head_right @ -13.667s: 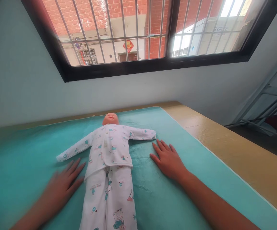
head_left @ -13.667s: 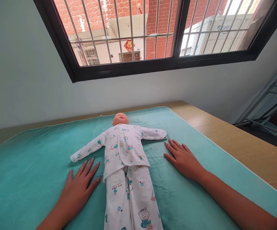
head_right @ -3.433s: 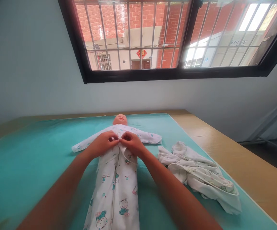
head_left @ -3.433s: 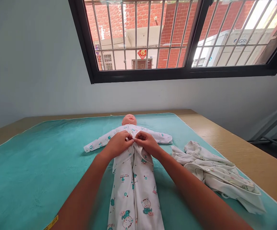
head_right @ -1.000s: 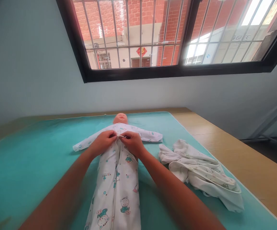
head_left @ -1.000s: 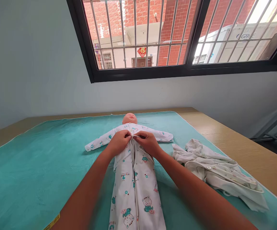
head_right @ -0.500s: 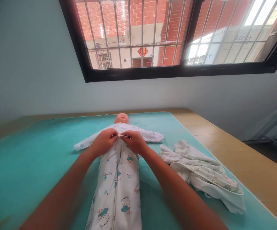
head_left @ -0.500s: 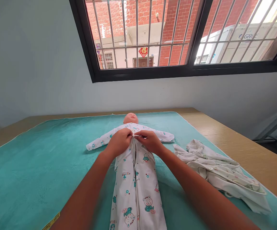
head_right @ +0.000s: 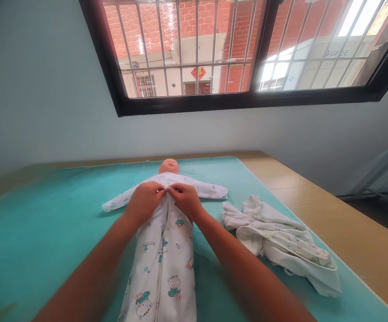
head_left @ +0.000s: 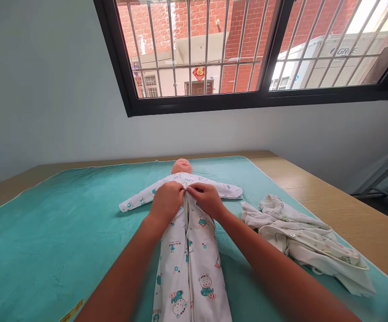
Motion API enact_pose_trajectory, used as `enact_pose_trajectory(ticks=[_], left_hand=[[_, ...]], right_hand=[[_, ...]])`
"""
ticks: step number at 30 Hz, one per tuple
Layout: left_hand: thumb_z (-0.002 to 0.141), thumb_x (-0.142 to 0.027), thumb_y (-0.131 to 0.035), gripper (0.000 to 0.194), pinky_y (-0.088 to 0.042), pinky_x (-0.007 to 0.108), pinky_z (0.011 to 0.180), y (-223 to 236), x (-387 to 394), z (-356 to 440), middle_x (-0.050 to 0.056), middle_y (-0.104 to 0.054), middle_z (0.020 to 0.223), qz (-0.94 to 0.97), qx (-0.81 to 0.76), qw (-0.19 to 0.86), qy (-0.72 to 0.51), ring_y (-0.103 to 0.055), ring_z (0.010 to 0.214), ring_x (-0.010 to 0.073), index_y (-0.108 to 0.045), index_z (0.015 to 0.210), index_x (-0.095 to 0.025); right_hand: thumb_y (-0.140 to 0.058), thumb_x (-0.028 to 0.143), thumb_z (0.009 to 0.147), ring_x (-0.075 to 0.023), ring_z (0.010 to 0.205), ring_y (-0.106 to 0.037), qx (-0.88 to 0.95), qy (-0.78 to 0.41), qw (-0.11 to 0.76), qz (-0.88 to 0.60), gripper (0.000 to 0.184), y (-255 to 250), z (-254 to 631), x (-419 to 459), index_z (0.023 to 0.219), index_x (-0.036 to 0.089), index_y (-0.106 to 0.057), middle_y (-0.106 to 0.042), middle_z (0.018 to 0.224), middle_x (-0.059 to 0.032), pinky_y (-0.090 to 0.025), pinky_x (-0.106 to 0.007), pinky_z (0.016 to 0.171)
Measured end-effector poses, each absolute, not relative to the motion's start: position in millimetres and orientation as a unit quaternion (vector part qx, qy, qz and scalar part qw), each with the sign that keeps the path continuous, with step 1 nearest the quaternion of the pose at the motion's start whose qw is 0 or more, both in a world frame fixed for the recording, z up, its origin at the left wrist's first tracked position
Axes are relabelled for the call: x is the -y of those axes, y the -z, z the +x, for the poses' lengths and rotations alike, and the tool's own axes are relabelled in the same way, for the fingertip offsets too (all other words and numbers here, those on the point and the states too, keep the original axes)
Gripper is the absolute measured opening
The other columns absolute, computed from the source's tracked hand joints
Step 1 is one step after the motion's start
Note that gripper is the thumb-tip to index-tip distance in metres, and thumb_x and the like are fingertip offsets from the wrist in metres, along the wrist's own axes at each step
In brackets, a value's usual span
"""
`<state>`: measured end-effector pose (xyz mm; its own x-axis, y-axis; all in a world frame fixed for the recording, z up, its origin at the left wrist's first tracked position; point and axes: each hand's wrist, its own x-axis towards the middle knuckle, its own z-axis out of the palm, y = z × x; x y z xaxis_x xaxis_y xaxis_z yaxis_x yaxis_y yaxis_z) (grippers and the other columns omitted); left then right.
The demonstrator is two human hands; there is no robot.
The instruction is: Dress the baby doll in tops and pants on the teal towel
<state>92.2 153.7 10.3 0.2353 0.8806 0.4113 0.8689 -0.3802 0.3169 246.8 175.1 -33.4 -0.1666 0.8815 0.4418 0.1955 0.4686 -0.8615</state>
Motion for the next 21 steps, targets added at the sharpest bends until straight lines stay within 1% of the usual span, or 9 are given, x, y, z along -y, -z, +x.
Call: enact_pose_trajectory(ticks=[3, 7, 15, 18, 21], left_hand=[[0.089, -0.020, -0.042, 0.030, -0.039, 0.031, 0.067, -10.0, -151.7, 95.4, 0.009, -0.068, 0.083, 0.787, -0.568, -0.021, -0.241, -0.060, 0.076, 0.0216, -0.069, 0.074, -0.018], [0.089, -0.015, -0.038, 0.034, -0.040, 0.030, 0.070, -8.6, -152.7, 96.1, 0.008, -0.068, 0.083, 0.789, -0.563, 0.000, -0.246, -0.060, 0.075, 0.0198, -0.069, 0.076, -0.018], [0.086, -0.011, -0.040, 0.032, -0.039, 0.027, 0.066, -4.5, -154.7, 94.8, 0.006, -0.065, 0.080, 0.810, -0.517, 0.023, -0.276, -0.057, 0.072, 0.0170, -0.068, 0.074, -0.018], [0.086, -0.012, -0.040, 0.031, -0.039, 0.027, 0.066, -3.4, -156.7, 93.6, 0.006, -0.065, 0.079, 0.808, -0.513, 0.030, -0.287, -0.056, 0.072, 0.0167, -0.068, 0.073, -0.019], [0.084, -0.013, -0.041, 0.029, -0.040, 0.027, 0.068, -2.8, -159.8, 91.9, 0.005, -0.067, 0.080, 0.798, -0.509, 0.072, -0.314, -0.056, 0.073, 0.0167, -0.067, 0.072, -0.019]], right_hand=[[-0.057, 0.032, 0.083, -0.0184, 0.079, -0.061, 0.681, -0.334, 0.512, -0.403, 0.023, 33.2, 245.2, -173.8, 0.082, 0.018, -0.075, -0.072, 0.083, -0.0019, -0.045, -0.028, 0.073], [-0.056, 0.032, 0.082, -0.0184, 0.079, -0.061, 0.674, -0.337, 0.508, -0.417, 0.023, 33.6, 244.0, -172.8, 0.082, 0.019, -0.075, -0.072, 0.082, -0.0015, -0.045, -0.027, 0.071], [-0.054, 0.031, 0.082, -0.0179, 0.077, -0.061, 0.676, -0.326, 0.510, -0.421, 0.023, 36.7, 242.7, -173.5, 0.082, 0.019, -0.074, -0.071, 0.081, -0.0013, -0.045, -0.026, 0.070], [-0.054, 0.032, 0.082, -0.0170, 0.073, -0.058, 0.675, -0.312, 0.506, -0.437, 0.023, 35.8, 240.6, -172.1, 0.079, 0.018, -0.072, -0.069, 0.076, -0.0012, -0.043, -0.026, 0.067], [-0.053, 0.032, 0.083, -0.0151, 0.066, -0.053, 0.675, -0.271, 0.500, -0.469, 0.023, 35.6, 236.6, -169.3, 0.073, 0.018, -0.068, -0.065, 0.069, -0.0004, -0.039, -0.025, 0.061]])
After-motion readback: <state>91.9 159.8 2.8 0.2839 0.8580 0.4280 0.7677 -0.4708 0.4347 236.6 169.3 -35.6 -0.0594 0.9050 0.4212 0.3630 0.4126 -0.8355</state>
